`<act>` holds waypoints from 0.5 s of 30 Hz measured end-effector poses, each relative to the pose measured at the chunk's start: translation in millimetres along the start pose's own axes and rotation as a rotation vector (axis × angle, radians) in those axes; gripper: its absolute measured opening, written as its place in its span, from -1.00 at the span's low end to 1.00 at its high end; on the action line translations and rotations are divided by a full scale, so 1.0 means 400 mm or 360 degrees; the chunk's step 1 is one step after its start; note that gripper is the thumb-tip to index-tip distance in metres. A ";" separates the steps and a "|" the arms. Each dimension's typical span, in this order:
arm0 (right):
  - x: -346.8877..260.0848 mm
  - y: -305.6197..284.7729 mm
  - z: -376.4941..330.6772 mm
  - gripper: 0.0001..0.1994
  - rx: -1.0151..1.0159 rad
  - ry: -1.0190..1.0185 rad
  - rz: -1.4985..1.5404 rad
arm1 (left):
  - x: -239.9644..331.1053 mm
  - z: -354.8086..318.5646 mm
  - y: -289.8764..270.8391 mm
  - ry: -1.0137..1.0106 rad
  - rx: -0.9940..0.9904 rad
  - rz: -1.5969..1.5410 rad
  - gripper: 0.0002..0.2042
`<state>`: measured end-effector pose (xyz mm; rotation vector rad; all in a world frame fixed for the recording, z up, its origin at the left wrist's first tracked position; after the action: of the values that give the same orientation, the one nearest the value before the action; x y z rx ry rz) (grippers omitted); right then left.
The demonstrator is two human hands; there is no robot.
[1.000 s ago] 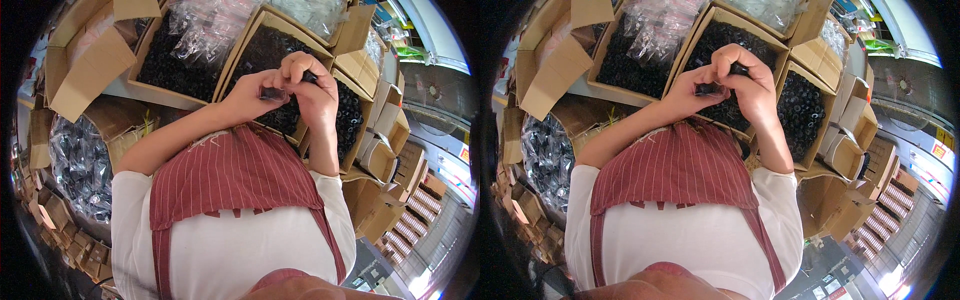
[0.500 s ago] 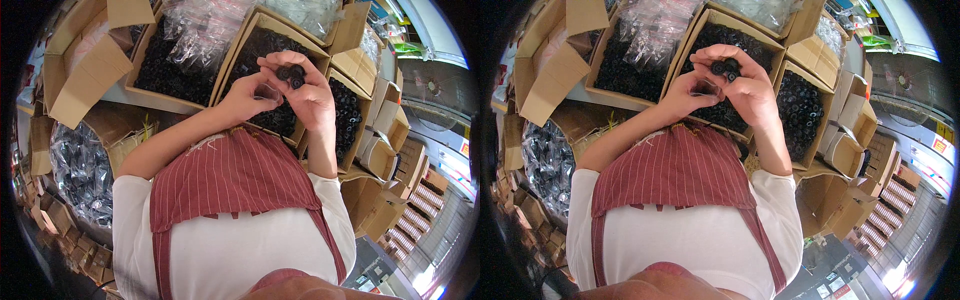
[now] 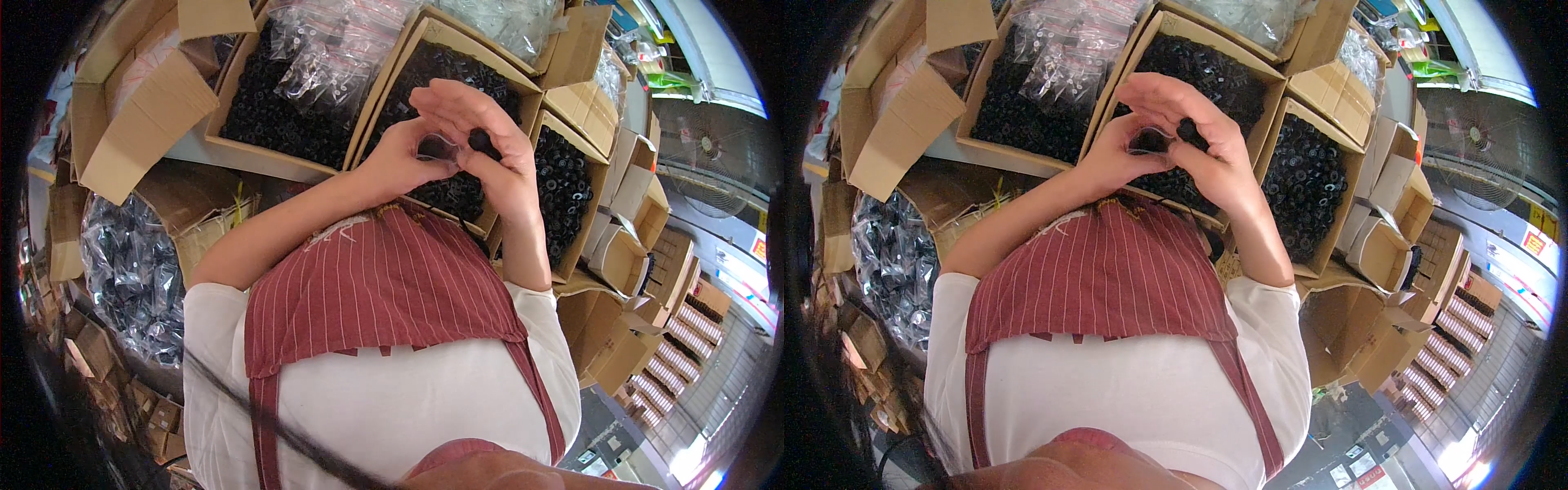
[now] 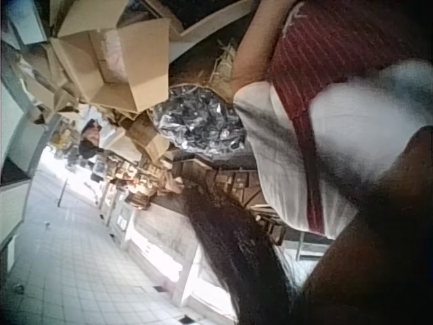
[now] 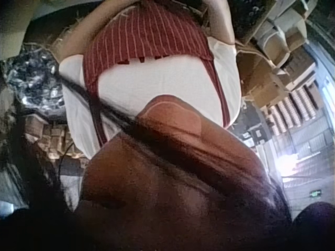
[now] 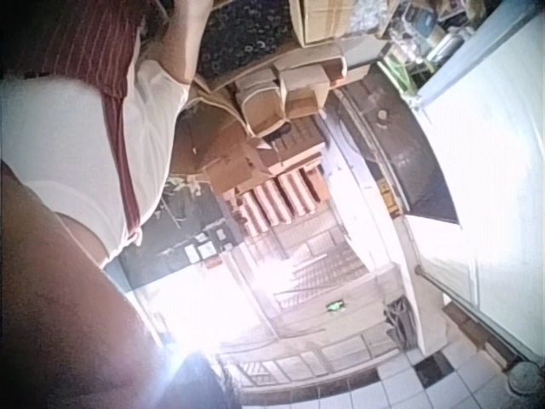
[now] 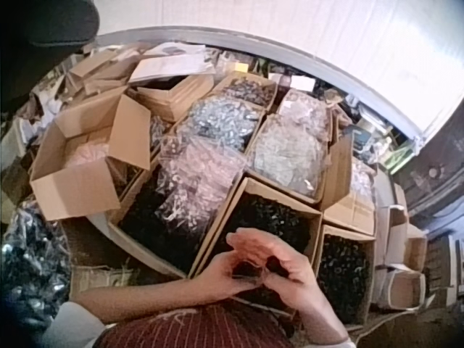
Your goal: Sorting and bagging small black plastic or rubber components from large boxes.
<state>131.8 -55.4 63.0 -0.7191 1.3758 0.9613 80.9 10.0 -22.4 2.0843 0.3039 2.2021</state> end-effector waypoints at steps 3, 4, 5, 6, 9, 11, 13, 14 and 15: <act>-0.007 0.007 0.006 -0.45 0.0023 -0.0039 -0.0066 | 0.013 -0.001 -0.007 0.0150 0.0109 0.0052 -0.74; -0.010 0.012 0.009 -0.53 0.0029 -0.0071 -0.0143 | 0.004 0.000 -0.001 0.0092 0.0030 0.0076 -0.75; -0.005 0.016 0.012 -0.53 0.0030 -0.0069 -0.0143 | -0.003 0.000 0.009 0.0034 -0.0051 0.0099 -0.75; 0.001 0.018 0.017 -0.59 0.0027 -0.0083 -0.0059 | -0.003 -0.001 0.013 0.0034 -0.0051 0.0097 -0.75; 0.004 0.020 0.022 -0.56 0.0019 -0.0066 0.0109 | 0.008 0.000 0.020 0.0164 -0.0057 0.0063 -0.75; 0.005 0.020 0.024 -0.51 0.0011 -0.0035 0.0191 | -0.004 -0.001 0.020 0.0081 -0.0101 0.0033 -0.74; 0.004 0.016 0.027 -0.33 0.0021 -0.0024 0.0144 | 0.005 -0.001 0.022 0.0058 -0.0105 -0.0003 -0.73; 0.005 0.015 0.028 -0.33 0.0022 -0.0025 0.0142 | 0.008 -0.001 0.025 0.0034 -0.0113 -0.0040 -0.71; 0.007 0.015 0.029 -0.31 0.0015 -0.0029 0.0132 | 0.012 -0.003 0.027 0.0036 -0.0115 -0.0041 -0.71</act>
<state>131.8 -42.1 62.1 -0.6488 1.4026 1.0232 80.3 0.2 -15.6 2.0089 0.2473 2.1892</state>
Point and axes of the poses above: each hand's wrist, its own z-axis towards the middle knuckle, its own y-axis out of the palm, x = y × z, the point moved 8 cm from there along z, towards the middle knuckle, and after that the axes turned 4 degrees about y, right-handed, at the moved point
